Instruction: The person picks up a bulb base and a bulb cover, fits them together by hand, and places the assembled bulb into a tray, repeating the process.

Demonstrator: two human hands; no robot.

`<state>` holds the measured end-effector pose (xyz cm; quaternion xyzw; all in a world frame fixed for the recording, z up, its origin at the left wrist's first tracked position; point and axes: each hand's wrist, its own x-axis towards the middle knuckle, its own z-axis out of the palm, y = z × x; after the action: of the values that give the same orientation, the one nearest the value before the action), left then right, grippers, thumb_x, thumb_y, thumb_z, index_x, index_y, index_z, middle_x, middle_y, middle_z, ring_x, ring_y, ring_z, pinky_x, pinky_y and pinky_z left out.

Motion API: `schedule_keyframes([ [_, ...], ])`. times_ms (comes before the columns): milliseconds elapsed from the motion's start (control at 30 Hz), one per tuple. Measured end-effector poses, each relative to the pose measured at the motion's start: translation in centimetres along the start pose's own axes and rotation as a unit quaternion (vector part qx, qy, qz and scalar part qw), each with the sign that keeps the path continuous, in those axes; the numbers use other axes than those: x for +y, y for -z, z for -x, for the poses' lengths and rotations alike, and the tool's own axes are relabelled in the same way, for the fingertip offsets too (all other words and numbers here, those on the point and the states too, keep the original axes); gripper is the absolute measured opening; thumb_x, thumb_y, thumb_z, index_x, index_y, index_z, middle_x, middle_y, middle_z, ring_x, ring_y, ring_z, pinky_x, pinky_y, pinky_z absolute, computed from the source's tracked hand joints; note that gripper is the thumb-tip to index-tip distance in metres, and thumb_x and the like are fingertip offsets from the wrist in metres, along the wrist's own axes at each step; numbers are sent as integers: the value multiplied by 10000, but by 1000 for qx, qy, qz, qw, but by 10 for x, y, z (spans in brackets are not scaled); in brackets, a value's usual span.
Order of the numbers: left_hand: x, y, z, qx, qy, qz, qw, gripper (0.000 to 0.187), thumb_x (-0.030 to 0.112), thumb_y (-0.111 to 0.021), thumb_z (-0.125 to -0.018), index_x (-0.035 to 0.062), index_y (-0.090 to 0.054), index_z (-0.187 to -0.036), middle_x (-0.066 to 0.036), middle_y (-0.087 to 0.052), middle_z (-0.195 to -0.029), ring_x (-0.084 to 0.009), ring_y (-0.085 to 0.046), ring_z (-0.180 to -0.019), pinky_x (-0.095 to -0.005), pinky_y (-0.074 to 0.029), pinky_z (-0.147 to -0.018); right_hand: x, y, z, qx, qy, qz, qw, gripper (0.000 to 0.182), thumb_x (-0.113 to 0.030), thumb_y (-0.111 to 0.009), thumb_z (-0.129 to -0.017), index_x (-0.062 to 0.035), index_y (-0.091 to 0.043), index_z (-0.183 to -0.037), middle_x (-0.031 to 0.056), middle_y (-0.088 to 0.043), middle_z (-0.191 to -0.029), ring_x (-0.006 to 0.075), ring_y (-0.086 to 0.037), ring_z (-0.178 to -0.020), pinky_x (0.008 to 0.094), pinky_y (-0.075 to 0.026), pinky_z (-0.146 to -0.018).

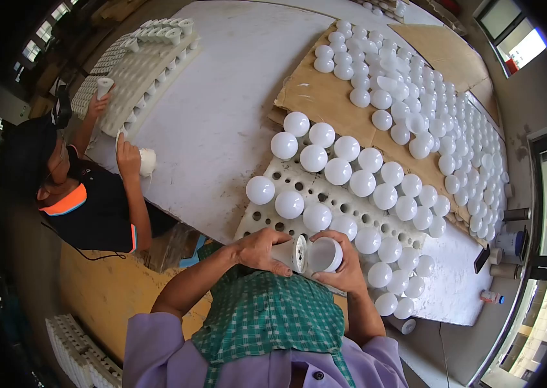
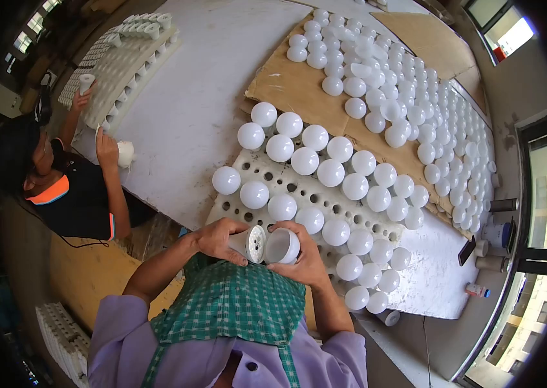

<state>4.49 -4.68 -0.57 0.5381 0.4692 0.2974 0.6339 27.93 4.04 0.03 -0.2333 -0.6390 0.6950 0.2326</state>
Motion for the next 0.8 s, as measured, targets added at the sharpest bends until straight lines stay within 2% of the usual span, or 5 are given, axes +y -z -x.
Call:
schedule_keyframes([
  [267,11,-2,3,9,9,-19,1000,573,334,-856,-646,-14,-630,-1042,-101,-683,-906,-143,-628,-842,-297,-490,-743,3,-1,5,-29,13,103,994,771,-173,-854,-557,-69,-485,-1226,110,-565,-1186,248,-552,-1117,364,-427,-959],
  [367,13,-1,4,6,18,-32,999,571,334,-857,-644,-15,-633,-1037,-101,-683,-889,-142,-631,-826,-299,-491,-727,-5,-2,3,-43,41,169,984,771,-186,-854,-564,-76,-484,-1231,122,-566,-1173,278,-574,-1083,381,-454,-917],
  [667,13,-2,6,4,46,-65,997,606,335,-858,-637,-21,-631,-1071,-123,-689,-927,-159,-645,-858,-301,-504,-761,-23,-8,-1,-82,25,271,959,783,-230,-842,-593,-73,-455,-1256,144,-555,-1163,355,-584,-1031,423,-489,-849],
  [800,15,-1,7,5,45,-66,997,613,336,-859,-633,-24,-632,-1074,-125,-690,-920,-159,-646,-848,-302,-505,-753,-23,-8,-1,-91,24,266,959,784,-234,-835,-604,-70,-446,-1265,154,-550,-1167,368,-582,-1028,434,-494,-842],
])
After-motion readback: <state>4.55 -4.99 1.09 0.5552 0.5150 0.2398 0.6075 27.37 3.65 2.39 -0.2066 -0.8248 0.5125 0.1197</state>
